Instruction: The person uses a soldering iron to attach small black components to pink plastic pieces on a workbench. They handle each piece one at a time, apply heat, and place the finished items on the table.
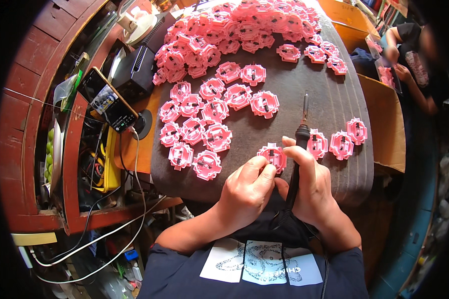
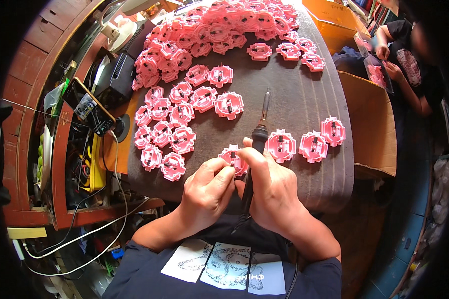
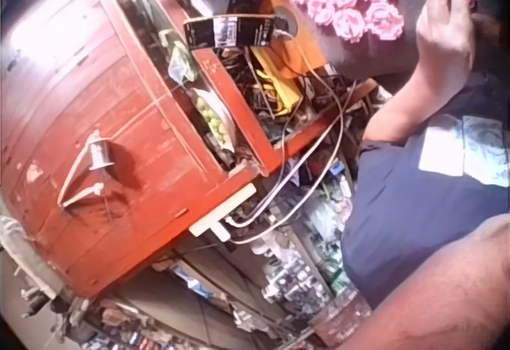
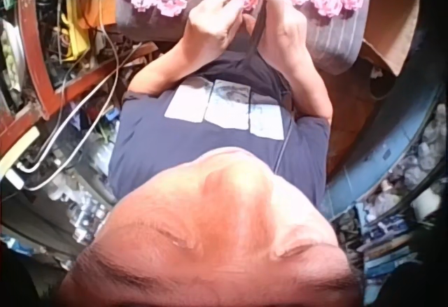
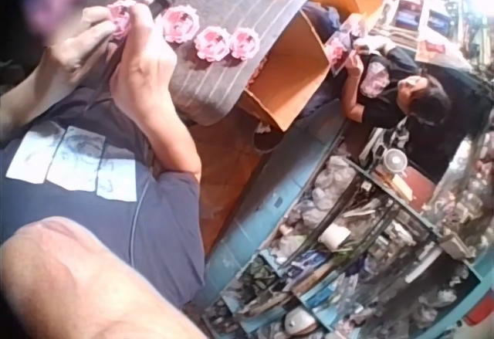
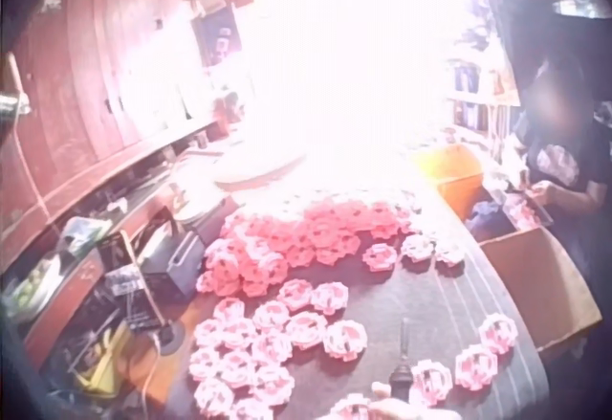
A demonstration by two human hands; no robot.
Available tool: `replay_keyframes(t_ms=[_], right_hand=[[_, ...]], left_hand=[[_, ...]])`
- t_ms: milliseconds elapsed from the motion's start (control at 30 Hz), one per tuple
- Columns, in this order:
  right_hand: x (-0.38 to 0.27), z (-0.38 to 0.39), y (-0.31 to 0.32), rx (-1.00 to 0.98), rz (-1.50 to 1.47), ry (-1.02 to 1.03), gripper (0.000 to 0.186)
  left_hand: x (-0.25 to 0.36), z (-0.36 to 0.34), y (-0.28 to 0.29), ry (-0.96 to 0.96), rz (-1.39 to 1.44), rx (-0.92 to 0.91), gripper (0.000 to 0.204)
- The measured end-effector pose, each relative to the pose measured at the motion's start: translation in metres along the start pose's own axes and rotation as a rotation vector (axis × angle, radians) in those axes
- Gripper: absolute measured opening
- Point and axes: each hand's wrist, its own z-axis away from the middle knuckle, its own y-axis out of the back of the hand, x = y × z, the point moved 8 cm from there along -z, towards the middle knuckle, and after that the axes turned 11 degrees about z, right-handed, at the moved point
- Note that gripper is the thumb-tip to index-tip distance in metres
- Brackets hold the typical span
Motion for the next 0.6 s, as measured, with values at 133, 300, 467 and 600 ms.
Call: replay_keyframes(t_ms=[133,300,467,600], right_hand=[[0.0034,-0.0015,-0.0036,-0.014,-0.014,-0.013,0.070],[0.0040,-0.0030,-0.0037,-0.062,0.003,-0.024,0.068],[0.0034,-0.0037,-0.0043,-0.079,-0.012,-0.034,0.066],[0.0029,-0.0043,-0.0040,-0.021,-0.027,0.010,0.062]], left_hand=[[-0.0008,0.0012,-0.0001,-0.010,0.004,0.002,0.035],[0.0000,-0.0004,-0.0002,-0.014,0.004,0.002,0.036],[0.0003,-0.0008,0.0006,-0.011,0.001,-0.002,0.035],[-0.0002,-0.0005,0.0001,-0.015,0.003,0.009,0.034]])
